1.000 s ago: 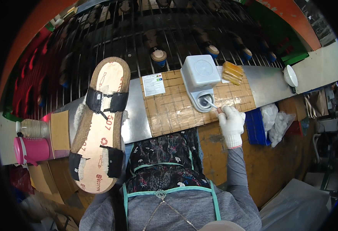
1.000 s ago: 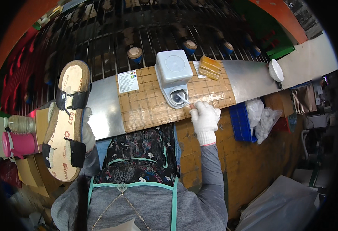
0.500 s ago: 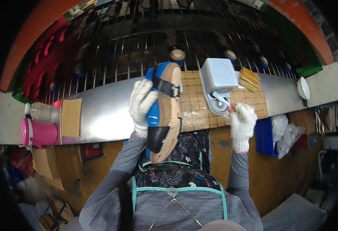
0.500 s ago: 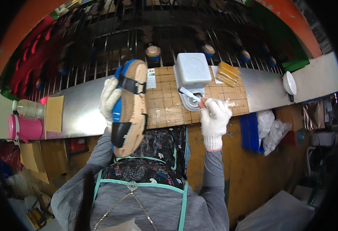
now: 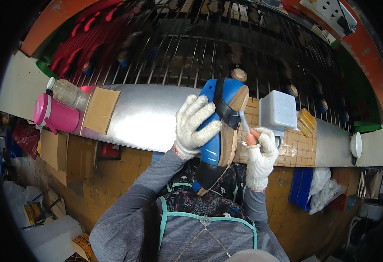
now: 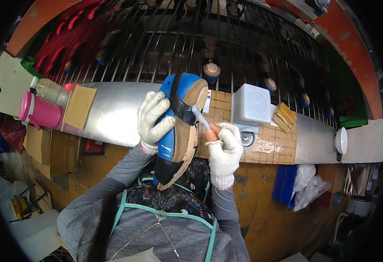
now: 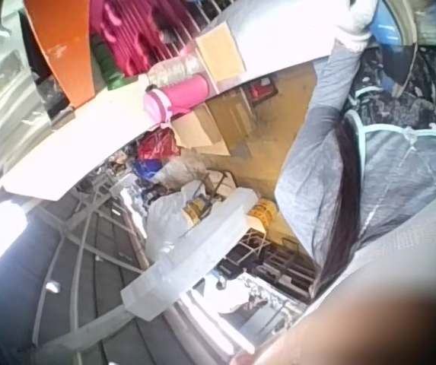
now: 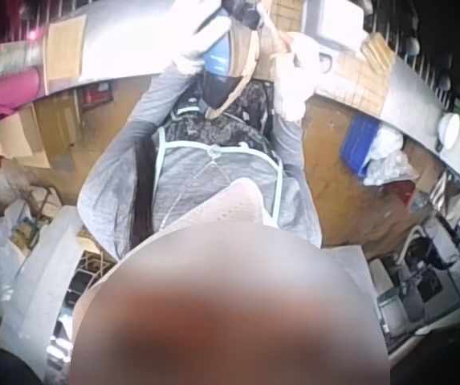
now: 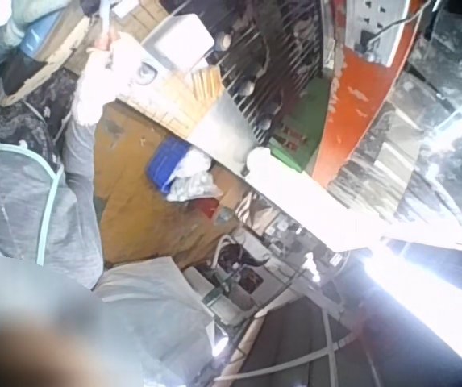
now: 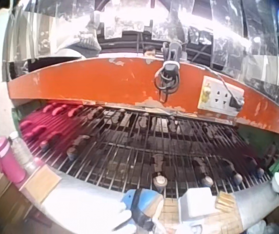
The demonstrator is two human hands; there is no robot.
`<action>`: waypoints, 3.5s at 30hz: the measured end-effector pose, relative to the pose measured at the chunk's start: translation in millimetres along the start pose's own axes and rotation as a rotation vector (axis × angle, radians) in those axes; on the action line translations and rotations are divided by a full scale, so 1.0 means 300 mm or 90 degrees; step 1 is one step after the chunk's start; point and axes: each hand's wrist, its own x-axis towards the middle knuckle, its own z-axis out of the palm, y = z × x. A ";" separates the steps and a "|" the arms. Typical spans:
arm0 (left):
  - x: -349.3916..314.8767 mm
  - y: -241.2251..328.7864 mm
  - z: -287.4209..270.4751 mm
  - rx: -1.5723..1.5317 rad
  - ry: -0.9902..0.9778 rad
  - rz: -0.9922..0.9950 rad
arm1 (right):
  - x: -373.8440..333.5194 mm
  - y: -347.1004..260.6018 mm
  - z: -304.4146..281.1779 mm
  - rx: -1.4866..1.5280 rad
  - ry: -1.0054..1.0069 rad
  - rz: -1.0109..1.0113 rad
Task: The person repeatedly cleans a pair of blue sandals with black straps using a toothbrush. They hold the sandals in one hand and scrub the straps and soles with the toothbrush in the other hand, occasionally dipping the brush into a small container on the counter.
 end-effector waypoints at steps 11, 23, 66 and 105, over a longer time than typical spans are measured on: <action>-0.010 -0.010 -0.031 0.007 0.003 -0.008 | 0.109 -0.027 -0.019 -0.408 0.128 -0.280; 0.020 -0.020 -0.037 -0.002 0.002 0.004 | 0.101 -0.054 -0.076 -0.396 -0.017 -0.272; 0.060 -0.039 -0.080 0.064 -0.017 0.045 | 0.006 -0.132 -0.024 -0.506 0.089 -0.400; 0.092 -0.082 0.021 0.120 0.124 -0.004 | -0.071 -0.039 -0.053 -0.140 -0.035 -0.187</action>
